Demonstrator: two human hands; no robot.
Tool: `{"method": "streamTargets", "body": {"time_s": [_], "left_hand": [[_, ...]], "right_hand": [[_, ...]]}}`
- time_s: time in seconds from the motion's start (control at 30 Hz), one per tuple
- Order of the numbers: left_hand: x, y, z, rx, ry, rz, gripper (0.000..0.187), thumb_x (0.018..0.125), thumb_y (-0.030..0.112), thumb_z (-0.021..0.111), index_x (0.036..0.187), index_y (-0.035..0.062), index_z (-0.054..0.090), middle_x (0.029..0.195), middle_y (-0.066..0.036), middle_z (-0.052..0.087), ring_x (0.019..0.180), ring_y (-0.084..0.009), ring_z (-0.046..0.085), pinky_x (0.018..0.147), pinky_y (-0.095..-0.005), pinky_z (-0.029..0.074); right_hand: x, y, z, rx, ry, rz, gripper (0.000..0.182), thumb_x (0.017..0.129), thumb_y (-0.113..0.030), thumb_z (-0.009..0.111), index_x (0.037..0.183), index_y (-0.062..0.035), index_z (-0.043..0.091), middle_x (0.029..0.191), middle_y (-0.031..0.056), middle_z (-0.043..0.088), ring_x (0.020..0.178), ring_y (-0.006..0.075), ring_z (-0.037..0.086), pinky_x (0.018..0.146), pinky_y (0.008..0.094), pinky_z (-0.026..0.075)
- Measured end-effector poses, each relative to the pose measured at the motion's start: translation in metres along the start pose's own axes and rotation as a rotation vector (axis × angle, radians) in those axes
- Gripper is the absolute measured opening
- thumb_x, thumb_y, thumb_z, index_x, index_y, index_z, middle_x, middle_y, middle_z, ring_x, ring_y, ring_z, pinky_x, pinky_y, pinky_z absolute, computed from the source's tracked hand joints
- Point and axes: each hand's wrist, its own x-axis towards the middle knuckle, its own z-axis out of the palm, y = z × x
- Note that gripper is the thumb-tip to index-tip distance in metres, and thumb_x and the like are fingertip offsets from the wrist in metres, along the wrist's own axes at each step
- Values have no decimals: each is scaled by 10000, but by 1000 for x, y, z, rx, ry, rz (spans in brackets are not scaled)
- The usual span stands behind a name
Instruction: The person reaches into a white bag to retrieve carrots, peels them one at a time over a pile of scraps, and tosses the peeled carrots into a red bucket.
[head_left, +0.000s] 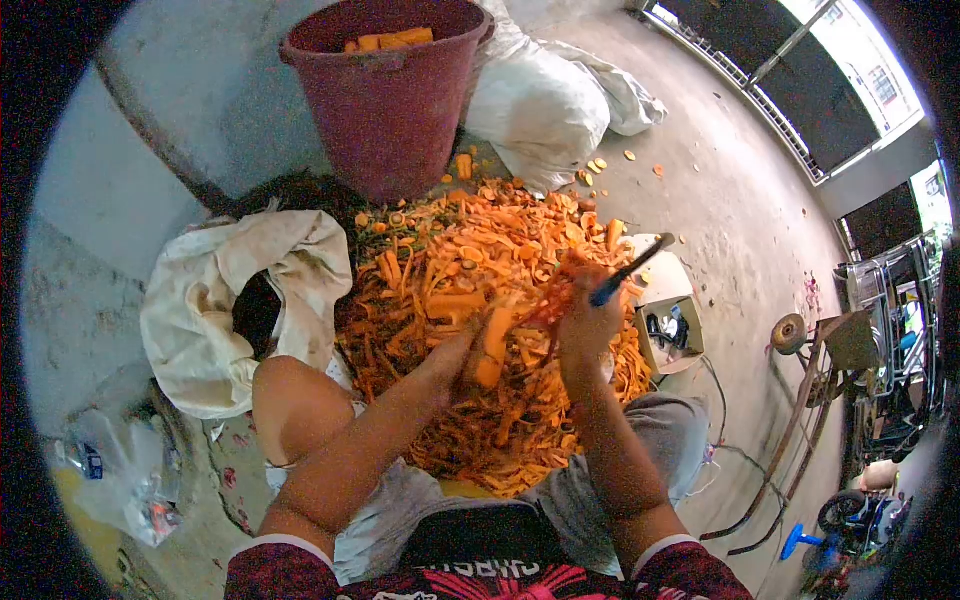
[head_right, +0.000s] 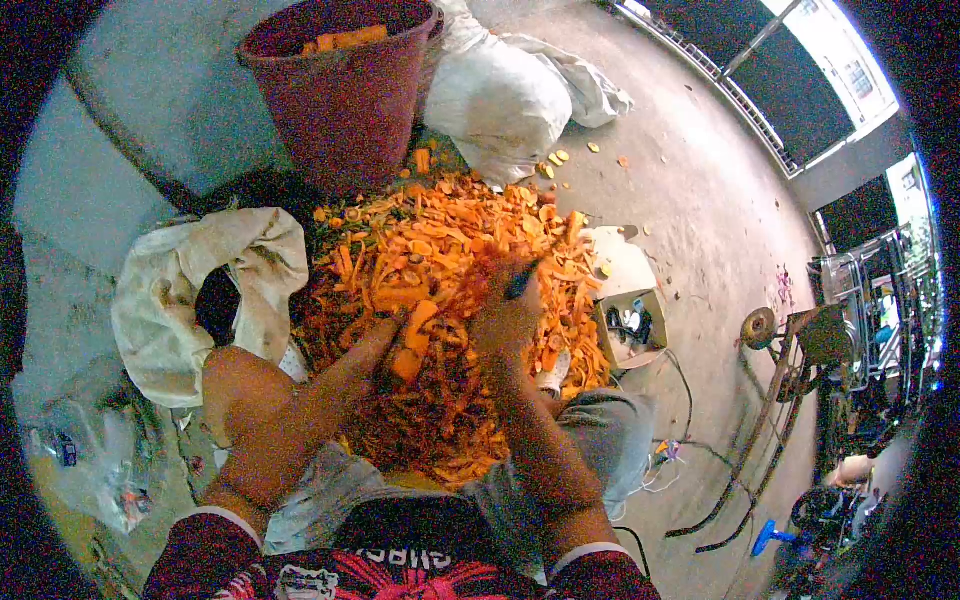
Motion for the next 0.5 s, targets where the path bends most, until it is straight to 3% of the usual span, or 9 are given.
{"method": "streamTargets", "body": {"time_s": [0.03, 0.13, 0.2, 0.23, 0.3, 0.4, 0.47, 0.5], "left_hand": [[-4, 4, 3, 22, 7, -6, 318, 820, 390, 349, 927, 127, 492, 725, -3, 534, 565, -120, 525, 474, -252, 452], [-11, 6, 7, 6, -54, -12, 353, 810, 416, 359, 952, 120, 491, 768, -16, 541, 604, -119, 524, 516, -252, 450], [7, -4, -5, -100, -203, 10, 384, 809, 432, 353, 982, 117, 488, 821, -28, 549, 653, -124, 530, 561, -257, 447], [15, -8, -13, 8, -207, -27, 404, 810, 439, 344, 997, 109, 484, 845, -36, 550, 681, -129, 532, 586, -260, 444], [25, -13, -25, 223, -212, -102, 445, 814, 452, 325, 1027, 92, 475, 894, -51, 552, 737, -140, 537, 635, -265, 440], [2, -14, -7, 478, -57, -71, 476, 816, 465, 308, 1034, 76, 474, 875, -57, 558, 730, -155, 545, 612, -280, 446], [12, -19, -11, 452, -184, -91, 507, 805, 496, 300, 1041, 83, 476, 870, -58, 562, 726, -150, 546, 600, -287, 449], [3, -15, -8, 318, -223, -93, 505, 804, 496, 301, 1041, 88, 478, 879, -58, 561, 727, -149, 547, 600, -289, 450]], "right_hand": [[-8, 1, 4, 94, -79, 32, 308, 807, -306, 462, 820, -2, 507, 602, 36, 495, 520, 88, 450, 446, 248, 346], [-27, 27, 16, -235, -73, -284, 300, 811, -307, 448, 817, -10, 497, 608, 68, 506, 537, 113, 473, 469, 274, 364], [-33, 23, 13, -398, -86, -213, 299, 815, -301, 437, 808, -7, 496, 611, 87, 505, 541, 149, 483, 481, 292, 370], [-34, 18, 13, -480, -92, -177, 299, 817, -298, 431, 803, -6, 495, 612, 97, 505, 543, 167, 489, 487, 300, 373], [-25, 20, 9, -533, -51, -158, 299, 822, -291, 418, 800, -2, 492, 618, 117, 503, 547, 197, 486, 500, 313, 375], [18, 31, -13, -640, 116, -185, 300, 828, -285, 405, 788, 1, 488, 635, 134, 509, 562, 224, 487, 523, 336, 374], [45, 47, -33, -664, 262, -264, 268, 824, -258, 422, 798, -2, 495, 644, 97, 522, 583, 185, 498, 522, 307, 385], [49, 55, -34, -535, 251, -308, 251, 820, -244, 432, 803, -3, 498, 647, 83, 524, 587, 169, 497, 523, 294, 388]]}}
